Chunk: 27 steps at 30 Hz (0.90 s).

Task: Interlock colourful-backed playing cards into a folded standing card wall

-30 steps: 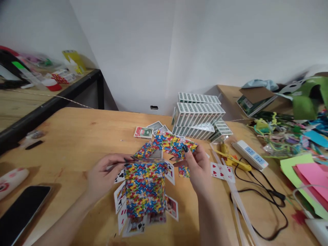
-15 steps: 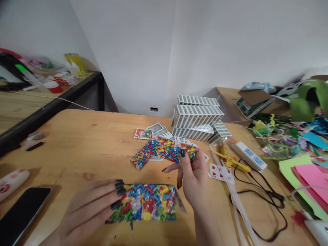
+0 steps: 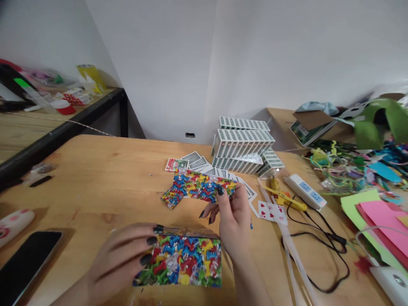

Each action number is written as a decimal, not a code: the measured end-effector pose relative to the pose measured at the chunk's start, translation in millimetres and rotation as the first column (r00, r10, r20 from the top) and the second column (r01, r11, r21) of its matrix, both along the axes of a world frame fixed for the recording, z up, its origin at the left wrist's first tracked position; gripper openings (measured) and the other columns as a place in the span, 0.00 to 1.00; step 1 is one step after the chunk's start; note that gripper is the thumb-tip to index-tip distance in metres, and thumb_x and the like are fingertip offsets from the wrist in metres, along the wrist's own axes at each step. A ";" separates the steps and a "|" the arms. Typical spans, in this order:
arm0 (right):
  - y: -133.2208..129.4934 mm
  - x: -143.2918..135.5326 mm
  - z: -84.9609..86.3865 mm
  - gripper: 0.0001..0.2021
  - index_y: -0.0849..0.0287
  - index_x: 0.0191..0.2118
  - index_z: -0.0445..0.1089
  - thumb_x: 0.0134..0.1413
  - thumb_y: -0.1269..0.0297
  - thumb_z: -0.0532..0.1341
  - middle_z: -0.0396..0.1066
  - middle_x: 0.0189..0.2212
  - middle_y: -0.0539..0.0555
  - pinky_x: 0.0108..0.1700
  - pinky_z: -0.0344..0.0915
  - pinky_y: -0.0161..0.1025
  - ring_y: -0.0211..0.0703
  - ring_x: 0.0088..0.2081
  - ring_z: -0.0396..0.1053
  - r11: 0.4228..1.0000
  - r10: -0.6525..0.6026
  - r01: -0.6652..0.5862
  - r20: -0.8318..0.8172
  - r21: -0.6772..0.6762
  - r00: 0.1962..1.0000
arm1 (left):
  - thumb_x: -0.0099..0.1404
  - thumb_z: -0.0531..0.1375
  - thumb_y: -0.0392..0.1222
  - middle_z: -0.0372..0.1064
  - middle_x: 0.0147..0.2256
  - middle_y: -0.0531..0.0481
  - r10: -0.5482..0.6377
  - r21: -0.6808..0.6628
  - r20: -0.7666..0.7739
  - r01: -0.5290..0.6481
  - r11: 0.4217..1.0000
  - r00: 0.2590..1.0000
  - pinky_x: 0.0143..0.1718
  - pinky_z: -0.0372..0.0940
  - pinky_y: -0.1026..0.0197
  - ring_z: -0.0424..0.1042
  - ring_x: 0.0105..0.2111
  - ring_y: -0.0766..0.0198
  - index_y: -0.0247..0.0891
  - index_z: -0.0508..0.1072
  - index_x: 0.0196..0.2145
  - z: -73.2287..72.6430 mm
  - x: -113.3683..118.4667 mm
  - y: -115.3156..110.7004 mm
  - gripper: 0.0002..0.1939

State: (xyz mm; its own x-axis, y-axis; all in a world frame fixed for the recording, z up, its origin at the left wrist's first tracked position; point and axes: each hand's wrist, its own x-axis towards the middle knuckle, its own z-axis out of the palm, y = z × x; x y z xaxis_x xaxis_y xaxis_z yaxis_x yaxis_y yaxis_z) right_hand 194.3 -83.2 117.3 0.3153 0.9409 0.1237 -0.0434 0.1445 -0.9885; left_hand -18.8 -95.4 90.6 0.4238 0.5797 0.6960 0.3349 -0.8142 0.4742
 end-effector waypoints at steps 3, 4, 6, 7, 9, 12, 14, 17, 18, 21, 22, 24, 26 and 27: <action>-2.3 3.6 1.5 0.05 0.53 0.38 0.58 0.56 0.60 0.54 0.65 0.29 0.49 0.25 0.67 0.35 0.37 0.25 0.69 0.997 0.073 -0.074 0.043 0.034 0.996 | 0.63 0.53 0.38 0.73 0.32 0.45 -0.066 0.115 0.007 0.064 0.991 0.998 0.36 0.70 0.64 0.74 0.36 0.62 0.42 0.66 0.41 8.1 2.3 10.2 0.08; -3.0 5.4 2.4 0.05 0.53 0.38 0.59 0.56 0.61 0.54 0.67 0.31 0.50 0.28 0.68 0.37 0.39 0.28 0.70 0.994 0.098 -0.101 0.060 0.047 0.993 | 0.63 0.53 0.38 0.73 0.32 0.45 -0.058 0.107 0.009 0.057 0.993 0.998 0.37 0.70 0.64 0.74 0.35 0.63 0.41 0.65 0.41 9.7 3.5 13.0 0.09; -4.0 10.0 4.0 0.04 0.53 0.38 0.60 0.55 0.62 0.55 0.68 0.35 0.52 0.34 0.69 0.41 0.42 0.33 0.71 0.984 0.155 -0.161 0.084 0.077 0.984 | 0.62 0.53 0.36 0.73 0.33 0.45 -0.021 0.084 0.007 0.020 0.996 1.000 0.38 0.69 0.64 0.74 0.35 0.63 0.41 0.66 0.41 11.8 6.0 16.2 0.09; -4.3 12.5 4.5 0.04 0.53 0.37 0.61 0.55 0.63 0.56 0.69 0.37 0.53 0.37 0.68 0.43 0.43 0.36 0.71 0.977 0.182 -0.190 0.093 0.092 0.979 | 0.61 0.54 0.35 0.73 0.33 0.45 -0.002 0.072 0.004 0.002 0.997 1.000 0.38 0.69 0.63 0.74 0.35 0.63 0.41 0.67 0.40 12.4 7.0 16.6 0.09; -4.6 17.2 5.2 0.03 0.52 0.35 0.62 0.54 0.64 0.57 0.69 0.39 0.53 0.42 0.67 0.45 0.45 0.41 0.69 0.963 0.221 -0.236 0.117 0.129 0.968 | 0.60 0.54 0.32 0.73 0.34 0.46 0.022 0.056 -0.004 -0.022 0.998 1.000 0.38 0.69 0.64 0.74 0.35 0.63 0.41 0.68 0.39 13.7 8.5 16.1 0.10; -5.1 21.3 6.1 0.04 0.52 0.34 0.64 0.52 0.68 0.58 0.70 0.39 0.52 0.45 0.65 0.44 0.45 0.45 0.66 0.949 0.242 -0.269 0.165 0.166 0.956 | 0.57 0.55 0.29 0.73 0.34 0.47 0.063 0.043 0.009 -0.064 0.997 0.998 0.36 0.69 0.68 0.74 0.34 0.66 0.40 0.69 0.38 16.0 9.8 14.3 0.11; -5.5 21.9 6.5 0.05 0.51 0.34 0.64 0.51 0.69 0.58 0.70 0.39 0.52 0.45 0.65 0.44 0.45 0.45 0.66 0.944 0.256 -0.284 0.172 0.168 0.951 | 0.57 0.55 0.29 0.73 0.33 0.48 0.096 0.033 0.022 -0.096 0.995 0.995 0.35 0.68 0.70 0.74 0.33 0.67 0.41 0.70 0.37 17.4 10.2 13.7 0.12; -5.9 21.7 5.9 0.05 0.52 0.33 0.64 0.51 0.70 0.59 0.70 0.39 0.52 0.44 0.65 0.44 0.45 0.44 0.67 0.945 0.270 -0.288 0.126 0.157 0.955 | 0.57 0.55 0.30 0.74 0.33 0.50 0.142 0.003 0.015 -0.142 0.990 0.990 0.34 0.68 0.69 0.74 0.32 0.67 0.42 0.72 0.35 18.0 9.5 14.3 0.11; -6.0 21.7 5.4 0.05 0.52 0.33 0.63 0.51 0.70 0.59 0.70 0.38 0.52 0.44 0.65 0.44 0.45 0.44 0.67 0.947 0.271 -0.282 0.090 0.152 0.958 | 0.57 0.55 0.30 0.74 0.33 0.51 0.164 -0.011 0.012 -0.163 0.986 0.986 0.34 0.68 0.69 0.74 0.31 0.67 0.43 0.72 0.34 17.7 8.9 14.9 0.12; -6.0 22.5 3.6 0.04 0.52 0.34 0.62 0.53 0.68 0.57 0.70 0.38 0.51 0.41 0.67 0.45 0.44 0.39 0.70 0.960 0.259 -0.251 -0.052 0.124 0.965 | 0.56 0.54 0.29 0.74 0.32 0.53 0.243 -0.096 0.044 -0.238 0.966 0.969 0.32 0.68 0.69 0.73 0.30 0.67 0.43 0.74 0.31 16.2 6.4 18.8 0.12; -5.8 22.8 3.0 0.03 0.51 0.35 0.62 0.54 0.67 0.56 0.70 0.37 0.51 0.41 0.67 0.45 0.44 0.36 0.71 0.968 0.236 -0.227 -0.086 0.109 0.968 | 0.56 0.54 0.29 0.73 0.32 0.53 0.272 -0.148 0.064 -0.260 0.954 0.960 0.32 0.68 0.69 0.73 0.30 0.67 0.43 0.74 0.30 15.4 5.6 20.7 0.12; -4.9 23.0 2.0 0.04 0.51 0.38 0.63 0.55 0.65 0.56 0.70 0.35 0.51 0.39 0.68 0.45 0.44 0.34 0.72 0.982 0.176 -0.166 -0.108 0.089 0.979 | 0.56 0.55 0.30 0.73 0.32 0.53 0.326 -0.271 0.087 -0.292 0.917 0.941 0.33 0.68 0.67 0.72 0.30 0.66 0.43 0.75 0.29 12.8 4.4 25.4 0.11; -2.8 22.3 0.6 0.05 0.51 0.39 0.63 0.55 0.63 0.56 0.71 0.36 0.52 0.39 0.68 0.45 0.45 0.36 0.72 0.990 0.124 -0.116 -0.093 0.085 0.988 | 0.55 0.55 0.32 0.73 0.31 0.53 0.361 -0.381 0.072 -0.308 0.871 0.930 0.35 0.68 0.65 0.72 0.31 0.65 0.43 0.75 0.29 7.7 4.1 31.1 0.10; -1.3 21.5 -0.4 0.06 0.51 0.39 0.63 0.54 0.62 0.57 0.70 0.37 0.53 0.39 0.69 0.44 0.46 0.38 0.71 0.991 0.113 -0.105 -0.087 0.088 0.990 | 0.54 0.55 0.33 0.73 0.31 0.53 0.359 -0.431 0.055 -0.302 0.850 0.932 0.35 0.68 0.65 0.72 0.32 0.65 0.42 0.75 0.29 3.9 4.4 34.2 0.10</action>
